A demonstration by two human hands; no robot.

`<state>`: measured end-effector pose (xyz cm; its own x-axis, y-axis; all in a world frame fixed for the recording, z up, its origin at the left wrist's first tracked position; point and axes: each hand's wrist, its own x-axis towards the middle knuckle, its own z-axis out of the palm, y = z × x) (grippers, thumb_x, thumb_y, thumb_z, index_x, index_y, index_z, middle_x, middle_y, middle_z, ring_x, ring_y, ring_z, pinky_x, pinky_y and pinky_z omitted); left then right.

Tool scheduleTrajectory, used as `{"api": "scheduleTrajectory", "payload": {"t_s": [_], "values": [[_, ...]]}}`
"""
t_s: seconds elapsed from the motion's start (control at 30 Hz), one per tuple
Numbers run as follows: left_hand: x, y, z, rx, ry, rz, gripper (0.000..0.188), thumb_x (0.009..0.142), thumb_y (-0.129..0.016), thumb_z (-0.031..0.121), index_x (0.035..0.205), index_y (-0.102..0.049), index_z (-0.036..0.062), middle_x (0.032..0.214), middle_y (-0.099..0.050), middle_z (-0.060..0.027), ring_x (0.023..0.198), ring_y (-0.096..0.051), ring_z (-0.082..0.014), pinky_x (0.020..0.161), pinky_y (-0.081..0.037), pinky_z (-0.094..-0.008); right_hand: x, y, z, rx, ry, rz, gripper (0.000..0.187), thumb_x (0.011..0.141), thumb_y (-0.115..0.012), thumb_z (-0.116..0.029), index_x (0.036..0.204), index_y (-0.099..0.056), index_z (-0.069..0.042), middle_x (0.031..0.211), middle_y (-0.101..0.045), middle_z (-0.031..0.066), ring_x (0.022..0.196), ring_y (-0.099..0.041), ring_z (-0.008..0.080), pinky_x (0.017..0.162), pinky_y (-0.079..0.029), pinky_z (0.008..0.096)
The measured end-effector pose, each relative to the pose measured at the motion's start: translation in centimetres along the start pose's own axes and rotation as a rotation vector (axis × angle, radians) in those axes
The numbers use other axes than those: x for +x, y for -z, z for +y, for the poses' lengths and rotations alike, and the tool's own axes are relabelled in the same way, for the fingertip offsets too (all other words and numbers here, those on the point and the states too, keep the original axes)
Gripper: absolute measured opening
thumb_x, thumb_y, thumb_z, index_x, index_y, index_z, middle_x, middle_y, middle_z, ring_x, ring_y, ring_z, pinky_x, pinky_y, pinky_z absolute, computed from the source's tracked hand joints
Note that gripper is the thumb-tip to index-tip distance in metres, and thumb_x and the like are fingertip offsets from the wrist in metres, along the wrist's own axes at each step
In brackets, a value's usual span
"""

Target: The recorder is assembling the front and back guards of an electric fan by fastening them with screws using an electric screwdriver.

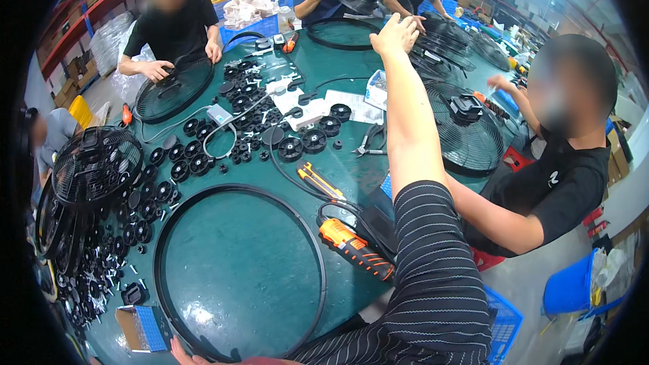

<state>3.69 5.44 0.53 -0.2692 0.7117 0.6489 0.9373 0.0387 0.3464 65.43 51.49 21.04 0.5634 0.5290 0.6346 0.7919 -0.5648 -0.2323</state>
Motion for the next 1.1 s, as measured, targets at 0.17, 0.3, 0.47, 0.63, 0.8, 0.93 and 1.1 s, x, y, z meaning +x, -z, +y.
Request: {"api": "scheduleTrajectory", "payload": {"t_s": [0.17,0.3,0.47,0.63,0.8,0.93,1.1], "values": [[0.1,-0.4,-0.4,-0.003,-0.014,0.017,0.055,0.106,-0.032,0.035,0.131,-0.054,-0.0085,0.131,-0.053,-0.0285,0.119,-0.051,-0.0441,0.105,-0.037,-0.0519,-2.1,-2.7,-2.7,-0.148,0.182,0.036,0.099,0.071,-0.084,-0.048,0.148,-0.036,-0.007,0.155,-0.031,0.0201,0.146,-0.027,0.0345,0.119,-0.023,0.0473],[0.4,-0.3,-0.4,0.013,0.002,-0.029,0.058,0.105,-0.031,0.037,0.131,-0.053,-0.0093,0.128,-0.054,-0.0294,0.116,-0.052,-0.0452,0.104,-0.037,-0.0518,-3.6,-5.2,-5.8,-0.132,0.287,0.072,0.109,0.068,-0.085,-0.050,0.151,-0.030,-0.006,0.157,-0.030,0.0182,0.148,-0.024,0.0333,0.120,-0.020,0.0482],[0.8,-0.2,-0.2,-0.005,0.073,-0.073,0.059,0.104,-0.032,0.038,0.131,-0.051,-0.0100,0.125,-0.055,-0.0290,0.116,-0.051,-0.0447,0.105,-0.037,-0.0515,-1.3,-6.3,-7.9,-0.197,0.388,0.253,0.112,0.064,-0.088,-0.041,0.152,-0.028,-0.005,0.158,-0.026,0.0194,0.148,-0.024,0.0362,0.120,-0.019,0.0516],[0.7,-0.6,-0.2,-0.018,0.126,-0.108,0.058,0.103,-0.034,0.038,0.131,-0.051,-0.0099,0.127,-0.054,-0.0278,0.119,-0.050,-0.0421,0.107,-0.035,-0.0500,0.0,-8.2,-8.1,-0.308,0.475,0.194,0.093,0.068,-0.084,-0.036,0.145,-0.041,-0.007,0.154,-0.035,0.0172,0.144,-0.030,0.0341,0.117,-0.024,0.0519],[0.8,0.1,-0.3,0.027,0.078,-0.132,0.055,0.103,-0.034,0.033,0.133,-0.051,-0.0093,0.133,-0.053,-0.0276,0.122,-0.049,-0.0424,0.113,-0.028,-0.0511,-2.5,-8.7,-10.9,-0.020,0.756,0.260,0.012,0.080,-0.067,-0.020,0.086,-0.063,-0.010,0.080,-0.071,0.0086,0.072,-0.072,0.0269,0.069,-0.055,0.0415],[1.0,0.8,-0.3,-0.019,0.061,-0.123,0.052,0.103,-0.036,0.031,0.132,-0.052,-0.0090,0.134,-0.053,-0.0284,0.125,-0.048,-0.0437,0.115,-0.025,-0.0529,-0.2,0.5,-13.3,0.007,0.757,0.308,0.032,0.076,-0.077,-0.033,0.088,-0.061,-0.008,0.081,-0.071,0.0124,0.071,-0.072,0.0307,0.063,-0.058,0.0417],[1.8,2.3,-0.6,0.112,0.110,-0.041,0.055,0.097,-0.051,0.023,0.144,-0.040,-0.0039,0.151,-0.039,-0.0224,0.141,-0.033,-0.0394,0.118,-0.020,-0.0521,2.1,18.5,-9.7,0.574,0.442,0.024,0.045,0.070,-0.083,-0.043,0.084,-0.070,-0.002,0.082,-0.072,0.0127,0.073,-0.071,0.0199,0.072,-0.055,0.0313]]}}
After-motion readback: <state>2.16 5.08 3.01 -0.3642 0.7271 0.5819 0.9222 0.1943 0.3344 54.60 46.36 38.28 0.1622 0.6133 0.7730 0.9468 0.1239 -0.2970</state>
